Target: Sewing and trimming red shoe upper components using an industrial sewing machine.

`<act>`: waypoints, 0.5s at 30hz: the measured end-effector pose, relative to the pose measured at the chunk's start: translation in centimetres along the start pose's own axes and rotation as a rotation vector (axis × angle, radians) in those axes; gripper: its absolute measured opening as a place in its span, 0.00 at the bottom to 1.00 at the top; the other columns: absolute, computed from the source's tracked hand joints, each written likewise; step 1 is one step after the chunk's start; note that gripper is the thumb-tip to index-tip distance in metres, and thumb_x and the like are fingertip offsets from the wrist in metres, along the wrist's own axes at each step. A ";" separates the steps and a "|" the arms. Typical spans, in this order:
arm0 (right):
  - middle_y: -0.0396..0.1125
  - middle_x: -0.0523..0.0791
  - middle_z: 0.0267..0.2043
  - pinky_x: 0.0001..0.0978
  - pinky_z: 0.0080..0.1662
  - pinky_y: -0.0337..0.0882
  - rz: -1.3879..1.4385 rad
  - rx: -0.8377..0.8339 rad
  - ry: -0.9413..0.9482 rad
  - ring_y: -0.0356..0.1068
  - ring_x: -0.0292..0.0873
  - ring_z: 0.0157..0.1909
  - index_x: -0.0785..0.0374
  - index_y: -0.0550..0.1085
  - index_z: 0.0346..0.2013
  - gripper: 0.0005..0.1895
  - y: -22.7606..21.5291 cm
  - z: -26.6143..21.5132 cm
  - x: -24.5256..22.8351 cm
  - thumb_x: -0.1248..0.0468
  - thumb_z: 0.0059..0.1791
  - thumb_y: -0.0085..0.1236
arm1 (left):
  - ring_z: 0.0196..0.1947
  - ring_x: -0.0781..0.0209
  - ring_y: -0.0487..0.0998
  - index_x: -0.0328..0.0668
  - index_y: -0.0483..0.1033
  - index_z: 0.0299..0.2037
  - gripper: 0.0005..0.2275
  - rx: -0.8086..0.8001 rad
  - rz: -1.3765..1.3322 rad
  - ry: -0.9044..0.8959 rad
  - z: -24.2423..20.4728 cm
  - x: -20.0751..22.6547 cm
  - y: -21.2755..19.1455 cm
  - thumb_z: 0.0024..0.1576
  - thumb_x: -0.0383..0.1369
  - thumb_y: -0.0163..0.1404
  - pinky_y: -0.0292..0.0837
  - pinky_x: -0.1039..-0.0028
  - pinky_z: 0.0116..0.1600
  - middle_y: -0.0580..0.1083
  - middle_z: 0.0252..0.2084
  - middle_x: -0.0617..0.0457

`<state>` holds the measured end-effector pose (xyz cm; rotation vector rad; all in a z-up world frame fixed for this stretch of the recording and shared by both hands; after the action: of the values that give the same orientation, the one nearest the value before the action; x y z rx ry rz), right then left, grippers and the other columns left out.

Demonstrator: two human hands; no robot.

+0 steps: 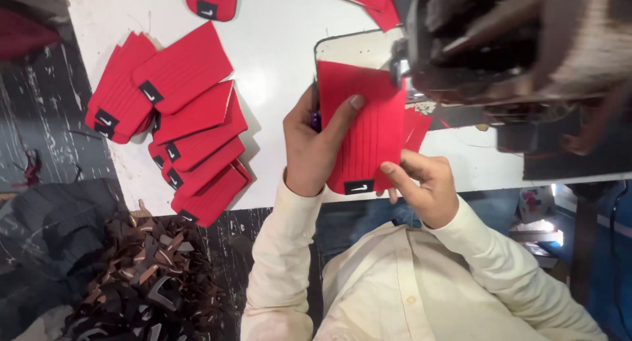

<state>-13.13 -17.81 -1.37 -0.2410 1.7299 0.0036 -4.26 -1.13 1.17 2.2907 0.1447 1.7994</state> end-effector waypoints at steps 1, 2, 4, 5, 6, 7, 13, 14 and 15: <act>0.71 0.44 0.22 0.24 0.28 0.69 0.078 0.000 0.021 0.71 0.34 0.22 0.71 0.73 0.28 0.13 0.0 -0.5 0.4 0.67 0.56 0.53 | 0.40 0.69 0.79 0.29 0.77 0.50 0.12 0.043 -0.023 -0.001 -0.3 -0.2 0.2 0.61 0.28 0.58 0.77 0.77 0.45 0.80 0.43 0.51; 0.71 0.44 0.22 0.24 0.28 0.69 0.079 0.004 0.024 0.71 0.34 0.22 0.71 0.73 0.28 0.13 -0.2 -0.7 0.4 0.67 0.56 0.53 | 0.40 0.69 0.79 0.29 0.77 0.50 0.12 0.039 -0.022 -0.005 -0.5 -0.4 0.4 0.61 0.28 0.58 0.77 0.77 0.45 0.80 0.43 0.51; 0.71 0.45 0.22 0.25 0.27 0.70 0.129 -0.013 0.052 0.71 0.34 0.22 0.72 0.74 0.28 0.14 -0.6 -0.8 0.3 0.66 0.56 0.54 | 0.39 0.68 0.79 0.29 0.78 0.49 0.10 0.078 -0.031 -0.011 -0.7 -0.7 0.5 0.61 0.29 0.58 0.77 0.77 0.45 0.80 0.42 0.50; 0.71 0.45 0.22 0.25 0.27 0.70 0.127 -0.005 0.050 0.71 0.34 0.22 0.72 0.74 0.28 0.14 -0.9 -0.6 0.1 0.66 0.56 0.54 | 0.39 0.68 0.79 0.29 0.78 0.49 0.10 0.070 -0.032 -0.009 -0.5 -0.7 0.8 0.61 0.29 0.58 0.77 0.77 0.45 0.80 0.42 0.50; 0.71 0.45 0.23 0.25 0.27 0.70 0.132 -0.021 0.054 0.72 0.34 0.22 0.72 0.75 0.29 0.13 -1.0 -0.4 -0.2 0.66 0.55 0.54 | 0.39 0.68 0.79 0.30 0.78 0.48 0.10 0.075 -0.028 -0.007 -0.4 -0.6 0.9 0.61 0.30 0.58 0.77 0.77 0.45 0.80 0.41 0.51; 0.71 0.45 0.23 0.25 0.27 0.70 0.139 -0.041 0.060 0.72 0.34 0.22 0.72 0.75 0.31 0.11 -1.0 -0.3 -0.3 0.66 0.54 0.54 | 0.38 0.68 0.79 0.30 0.78 0.48 0.10 0.085 -0.024 -0.006 -0.3 -0.7 0.9 0.61 0.30 0.58 0.77 0.77 0.45 0.80 0.41 0.51; 0.73 0.45 0.26 0.25 0.29 0.71 0.187 -0.040 0.074 0.71 0.34 0.24 0.72 0.75 0.31 0.13 -1.3 0.0 -0.5 0.65 0.56 0.51 | 0.39 0.69 0.79 0.31 0.79 0.47 0.10 0.098 -0.016 0.032 0.2 -1.0 0.9 0.61 0.30 0.59 0.77 0.77 0.44 0.80 0.41 0.51; 0.73 0.45 0.26 0.25 0.29 0.71 0.190 -0.041 0.074 0.71 0.34 0.24 0.72 0.75 0.31 0.13 -1.4 0.0 -0.5 0.65 0.56 0.51 | 0.39 0.69 0.79 0.31 0.79 0.47 0.10 0.099 -0.013 0.031 0.2 -1.0 0.9 0.61 0.30 0.59 0.77 0.77 0.44 0.80 0.41 0.51; 0.73 0.46 0.25 0.25 0.29 0.71 0.159 -0.044 0.058 0.71 0.34 0.24 0.72 0.75 0.30 0.14 -1.5 0.1 -0.7 0.65 0.56 0.52 | 0.39 0.69 0.79 0.31 0.79 0.47 0.10 0.100 -0.013 0.033 0.2 -1.1 1.0 0.61 0.30 0.59 0.77 0.77 0.44 0.80 0.41 0.51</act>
<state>-12.69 -19.18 -0.51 -0.1366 1.8043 0.1519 -4.34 -2.32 0.35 2.3217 0.2601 1.8638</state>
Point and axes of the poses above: each hand's wrist, its own z-axis towards the middle knuckle, its own y-axis out of the palm, x = y × z, the point moved 5 cm from there along z, towards the middle knuckle
